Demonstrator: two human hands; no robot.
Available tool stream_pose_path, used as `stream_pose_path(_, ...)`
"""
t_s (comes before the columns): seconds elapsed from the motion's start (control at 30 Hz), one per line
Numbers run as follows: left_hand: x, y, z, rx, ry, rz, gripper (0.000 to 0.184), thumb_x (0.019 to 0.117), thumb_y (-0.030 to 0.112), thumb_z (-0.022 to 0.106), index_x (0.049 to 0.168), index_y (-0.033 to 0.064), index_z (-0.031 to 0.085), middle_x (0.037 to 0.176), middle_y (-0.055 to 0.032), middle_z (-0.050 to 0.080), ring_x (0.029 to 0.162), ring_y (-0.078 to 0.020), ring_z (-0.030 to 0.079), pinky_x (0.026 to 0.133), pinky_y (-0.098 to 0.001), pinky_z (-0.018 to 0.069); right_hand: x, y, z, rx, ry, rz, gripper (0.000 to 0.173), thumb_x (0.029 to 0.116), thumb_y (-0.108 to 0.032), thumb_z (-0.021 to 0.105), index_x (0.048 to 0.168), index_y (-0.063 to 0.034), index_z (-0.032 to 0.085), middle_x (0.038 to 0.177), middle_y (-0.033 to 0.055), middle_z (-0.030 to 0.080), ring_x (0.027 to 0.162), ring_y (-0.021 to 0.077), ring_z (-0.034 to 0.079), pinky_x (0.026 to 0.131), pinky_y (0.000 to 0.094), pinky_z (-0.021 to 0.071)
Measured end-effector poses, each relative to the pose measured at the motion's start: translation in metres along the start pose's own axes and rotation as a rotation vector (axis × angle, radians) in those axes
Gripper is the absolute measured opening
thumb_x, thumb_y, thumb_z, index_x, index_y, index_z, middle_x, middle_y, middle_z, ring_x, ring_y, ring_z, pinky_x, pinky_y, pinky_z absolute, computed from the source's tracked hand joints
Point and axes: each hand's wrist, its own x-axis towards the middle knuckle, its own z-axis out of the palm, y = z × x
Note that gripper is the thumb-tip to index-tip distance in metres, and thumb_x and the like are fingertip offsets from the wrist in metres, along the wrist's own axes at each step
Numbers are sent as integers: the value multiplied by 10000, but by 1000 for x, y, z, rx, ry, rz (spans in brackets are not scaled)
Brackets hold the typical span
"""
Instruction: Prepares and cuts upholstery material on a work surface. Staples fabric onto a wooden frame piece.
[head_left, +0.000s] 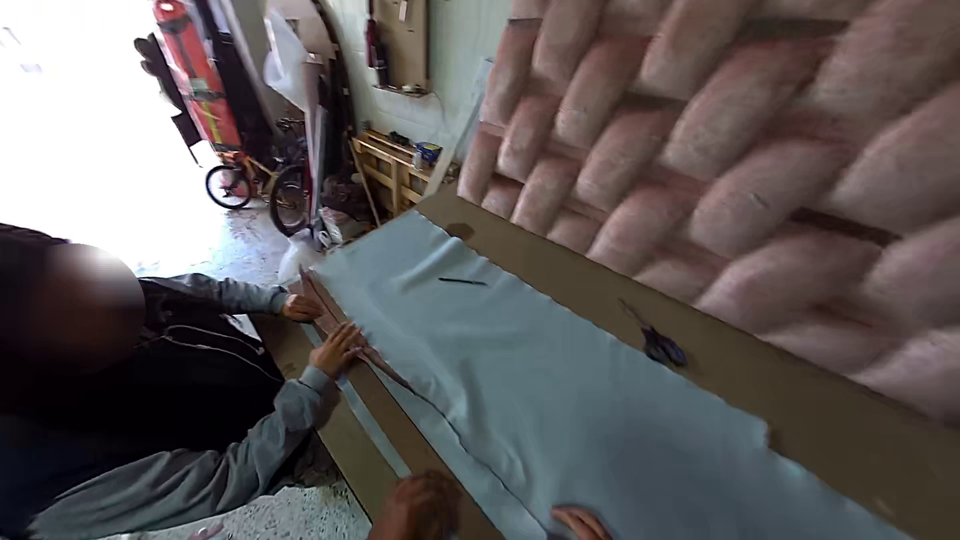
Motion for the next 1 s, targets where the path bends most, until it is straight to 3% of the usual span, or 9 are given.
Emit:
stream_pose_path(0.07,9,-1,15,82,-85,56,246,1012,329,620,1157,203,774,1326,25,696,1338,-155,575,1148,-450,461,-46,31,1,10,70,154,516,917,-356,747,1307,-27,670,1274,199,670,1201,341,640,1045,531,516)
stream_pose_path(0.2,25,13,43,156,-314,207,284,1010,365,590,1184,216,758,1294,49,706,1306,-136,591,1145,-431,450,-127,71,-14,36,241,460,430,955,-356,698,1298,-96,682,1187,104,721,1094,255,697,986,510,560)
stream_pose_path(0.33,10,29,92,67,-418,414,232,992,342,625,1132,235,776,1240,65,727,1251,-128,629,1112,-431,490,-227,89,-27,10,494,748,352,997,-324,636,1266,-104,691,1206,104,705,1110,244,684,998,481,556)
stream_pose_path(0.43,-11,39,132,10,-482,553,207,983,327,632,1102,230,771,1236,72,723,1243,-121,629,1119,-416,480,-288,110,-17,-17,589,955,431,972,-313,663,1323,-64,656,1293,182,653,1191,325,637,1035,529,515)
stream_pose_path(0.57,-38,88,183,2,-578,629,238,962,348,650,1128,229,772,1244,59,722,1274,-139,613,1124,-417,476,-357,154,-11,-16,691,1167,478,978,-324,638,1375,-57,615,1364,209,613,1282,357,586,1076,558,480)
stream_pose_path(0.7,-57,158,224,66,-760,614,307,971,362,640,1215,211,749,1334,19,691,1332,-178,578,1160,-435,436,-382,183,-8,103,734,1184,477,981,-353,644,1347,-46,626,1270,200,663,1194,353,635,1037,571,498)
stream_pose_path(0.8,-66,205,268,110,-827,660,344,969,358,645,1266,207,728,1377,12,668,1368,-190,547,1185,-445,402,-370,186,-27,155,626,1195,532,962,-426,668,1347,-62,619,1237,185,686,1141,353,667,994,589,521)
stream_pose_path(0.9,-77,243,324,190,-822,687,451,949,428,666,1346,213,679,1421,15,637,1391,-208,522,1173,-488,394,-367,210,-44,243,510,1123,444,953,-392,697,1208,-29,699,1141,190,713,1077,338,685,973,559,530)
stream_pose_path(1.0,-90,268,371,288,-812,614,577,895,454,727,1413,222,627,1451,-8,613,1391,-253,517,1155,-532,398,-377,228,-64,274,342,1019,361,973,-381,655,1132,-64,724,1087,164,723,1036,314,691,940,556,534)
